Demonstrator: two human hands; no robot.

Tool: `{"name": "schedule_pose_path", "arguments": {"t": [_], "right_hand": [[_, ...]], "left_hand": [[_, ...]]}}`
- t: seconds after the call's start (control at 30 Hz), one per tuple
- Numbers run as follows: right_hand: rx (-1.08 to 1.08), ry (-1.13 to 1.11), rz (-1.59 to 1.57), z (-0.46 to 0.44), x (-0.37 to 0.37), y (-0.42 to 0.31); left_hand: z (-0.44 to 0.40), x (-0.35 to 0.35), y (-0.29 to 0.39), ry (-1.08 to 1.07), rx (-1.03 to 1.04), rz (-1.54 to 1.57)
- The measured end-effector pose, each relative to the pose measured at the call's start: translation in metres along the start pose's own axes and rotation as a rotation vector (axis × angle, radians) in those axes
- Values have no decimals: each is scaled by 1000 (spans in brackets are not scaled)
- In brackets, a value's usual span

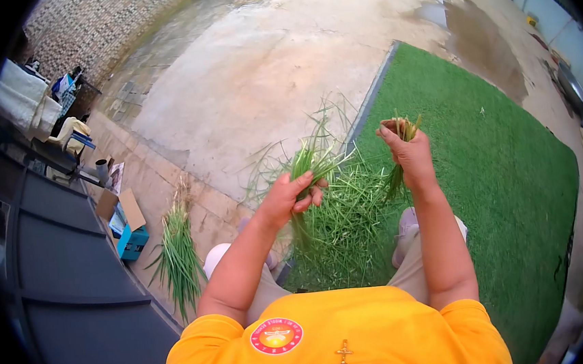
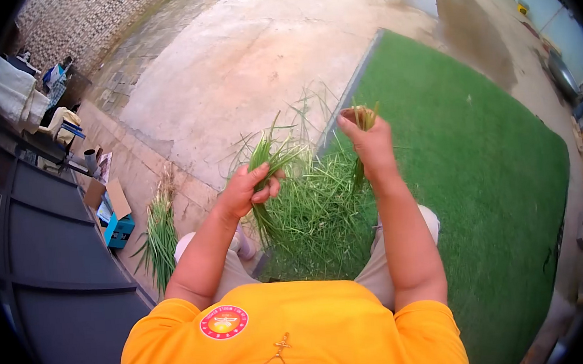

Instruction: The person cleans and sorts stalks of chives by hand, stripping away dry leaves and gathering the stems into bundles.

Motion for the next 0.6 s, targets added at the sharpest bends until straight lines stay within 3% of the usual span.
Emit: {"name": "schedule_pose_path", "arguments": {"t": [0.2,0.37,0.6], "right_hand": [[-43,-245,33,19,61,19],[-4,-274,-54,21,79,38],[166,-221,-173,24,73,48]], "left_hand": [[-2,-1,2,138,13,-125],[-5,4,2,150,42,-287],[-6,5,0,164,38,-169]]}}
Point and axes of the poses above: each hand's wrist, its own z-axis away from the middle knuckle, its own x-axis out of the palm, y = z × x, the point moved 10 cm from there along -z, towards the middle knuckle, and after that the axes turned 5 degrees about -y, right-handed, at the moved point
